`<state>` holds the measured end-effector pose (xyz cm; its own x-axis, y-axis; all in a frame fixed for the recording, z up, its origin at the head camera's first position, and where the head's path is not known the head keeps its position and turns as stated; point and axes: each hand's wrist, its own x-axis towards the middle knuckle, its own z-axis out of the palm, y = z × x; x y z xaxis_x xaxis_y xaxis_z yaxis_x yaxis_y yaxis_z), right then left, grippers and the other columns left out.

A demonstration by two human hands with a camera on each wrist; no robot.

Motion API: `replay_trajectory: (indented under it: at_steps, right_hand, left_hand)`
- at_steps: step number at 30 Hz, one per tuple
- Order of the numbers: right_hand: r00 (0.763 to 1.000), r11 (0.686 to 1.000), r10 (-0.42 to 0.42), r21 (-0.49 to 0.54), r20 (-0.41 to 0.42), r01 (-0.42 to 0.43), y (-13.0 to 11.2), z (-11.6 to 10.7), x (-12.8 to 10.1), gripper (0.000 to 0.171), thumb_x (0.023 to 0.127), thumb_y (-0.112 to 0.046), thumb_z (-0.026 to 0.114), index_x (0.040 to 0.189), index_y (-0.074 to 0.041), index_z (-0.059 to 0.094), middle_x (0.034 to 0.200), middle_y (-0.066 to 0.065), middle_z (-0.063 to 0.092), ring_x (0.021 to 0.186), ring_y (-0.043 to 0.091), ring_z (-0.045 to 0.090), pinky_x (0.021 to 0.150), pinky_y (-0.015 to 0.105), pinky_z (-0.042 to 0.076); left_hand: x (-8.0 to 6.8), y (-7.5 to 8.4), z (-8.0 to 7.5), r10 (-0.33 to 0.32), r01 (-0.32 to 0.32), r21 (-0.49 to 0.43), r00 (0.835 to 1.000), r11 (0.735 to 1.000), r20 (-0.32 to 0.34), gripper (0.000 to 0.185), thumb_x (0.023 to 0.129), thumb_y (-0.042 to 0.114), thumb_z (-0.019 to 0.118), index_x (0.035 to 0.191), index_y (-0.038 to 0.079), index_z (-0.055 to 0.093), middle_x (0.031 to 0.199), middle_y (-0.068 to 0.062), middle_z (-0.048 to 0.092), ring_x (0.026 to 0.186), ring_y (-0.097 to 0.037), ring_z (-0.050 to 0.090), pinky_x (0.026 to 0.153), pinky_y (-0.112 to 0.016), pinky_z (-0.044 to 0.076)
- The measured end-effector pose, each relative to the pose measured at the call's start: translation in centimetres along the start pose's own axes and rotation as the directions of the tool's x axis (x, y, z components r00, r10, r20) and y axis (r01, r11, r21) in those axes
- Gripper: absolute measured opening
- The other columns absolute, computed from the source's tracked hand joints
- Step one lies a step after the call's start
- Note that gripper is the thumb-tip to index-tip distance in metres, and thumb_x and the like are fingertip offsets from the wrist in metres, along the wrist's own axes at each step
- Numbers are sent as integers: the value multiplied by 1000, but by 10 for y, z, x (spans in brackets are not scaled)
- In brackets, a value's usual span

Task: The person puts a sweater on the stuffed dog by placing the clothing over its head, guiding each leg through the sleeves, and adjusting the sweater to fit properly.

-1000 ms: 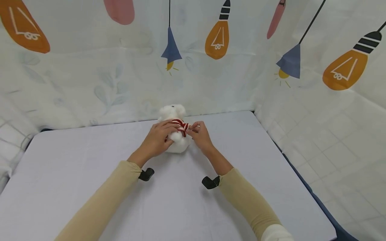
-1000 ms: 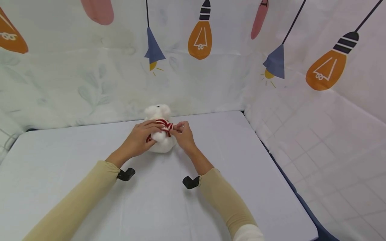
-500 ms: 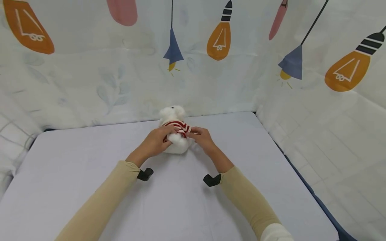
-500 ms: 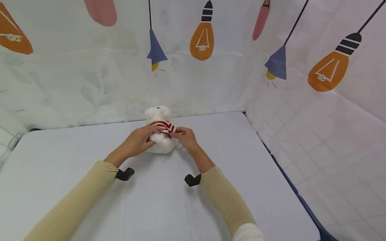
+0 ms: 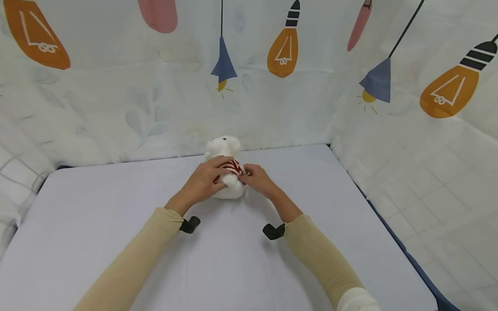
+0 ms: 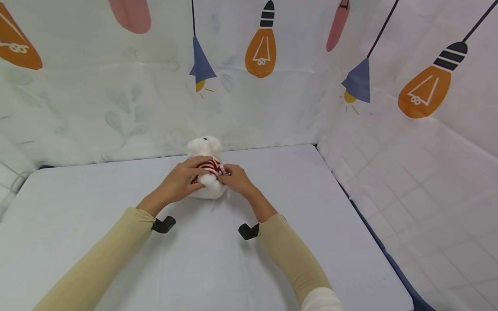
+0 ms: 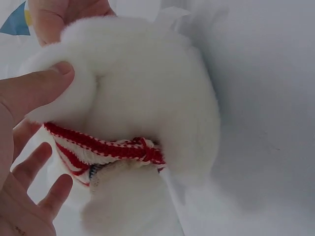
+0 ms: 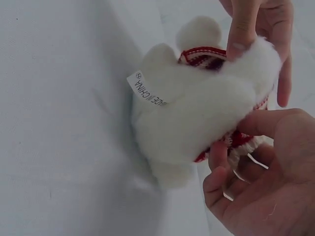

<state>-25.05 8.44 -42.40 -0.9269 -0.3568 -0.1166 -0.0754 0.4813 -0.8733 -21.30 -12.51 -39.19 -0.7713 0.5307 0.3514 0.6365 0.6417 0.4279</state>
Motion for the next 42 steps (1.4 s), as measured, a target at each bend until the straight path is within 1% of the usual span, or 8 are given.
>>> replay_trajectory:
  at_steps: [4,8,15,23,29,32,37,42]
  right_hand:
    - [999,1000,23,-6,33,-23,-1,0,-4,12,96,-19,53,94,-10,60,86,3,60,73,14,51,66,30,44]
    - [999,995,35,93,30,-37,-6,0,-8,12,93,-16,46,85,-10,53,76,1,53,67,13,45,65,32,40]
    - [998,944,59,326,7,-59,-4,-3,-9,9,91,-10,43,85,-10,50,76,3,50,69,14,46,69,37,42]
    - [998,930,58,366,-30,-43,-7,-8,-12,7,91,-7,45,88,-8,51,77,3,51,69,14,49,71,39,45]
    - [997,967,41,255,-66,-23,-12,-9,-17,14,94,-12,49,101,-6,60,84,6,60,72,14,57,82,50,50]
    - [998,981,48,189,-27,-42,-13,-7,-20,24,97,-12,47,116,-8,62,101,10,66,76,14,66,82,44,53]
    - [995,988,94,125,24,-96,-20,-5,-26,37,100,-11,40,134,-10,55,133,11,59,80,19,73,76,28,56]
    - [995,993,103,47,17,-104,-21,-10,-30,43,100,-11,41,142,-10,47,148,9,45,82,21,73,80,29,56]
  left_hand:
    - [6,3,1,-13,10,46,998,999,61,36,79,25,80,113,16,73,153,-1,41,143,-29,33,104,-61,35]
    - [10,2,5,-52,37,134,992,990,112,40,82,39,75,117,20,72,158,3,31,147,-30,26,104,-59,34]
    - [13,4,12,-32,-14,382,993,924,114,36,94,41,60,116,14,69,154,-5,39,132,-30,43,91,-52,43]
    - [16,8,19,-61,26,456,996,890,62,26,96,32,59,110,12,69,138,-6,52,125,-30,46,94,-53,44]
    - [20,6,24,-54,71,444,997,893,-50,23,93,30,63,93,9,72,117,-10,61,102,-34,53,82,-45,49]
    - [21,2,25,-104,131,384,990,914,-92,23,92,28,64,86,6,71,102,-12,64,86,-33,55,76,-40,48]
    - [20,-11,25,-247,253,209,968,945,-53,23,90,30,67,79,9,68,83,-7,62,71,-24,56,67,-38,46]
    - [19,-11,22,-280,280,105,960,954,-15,22,87,28,72,95,8,68,92,-8,65,74,-21,59,68,-38,47]
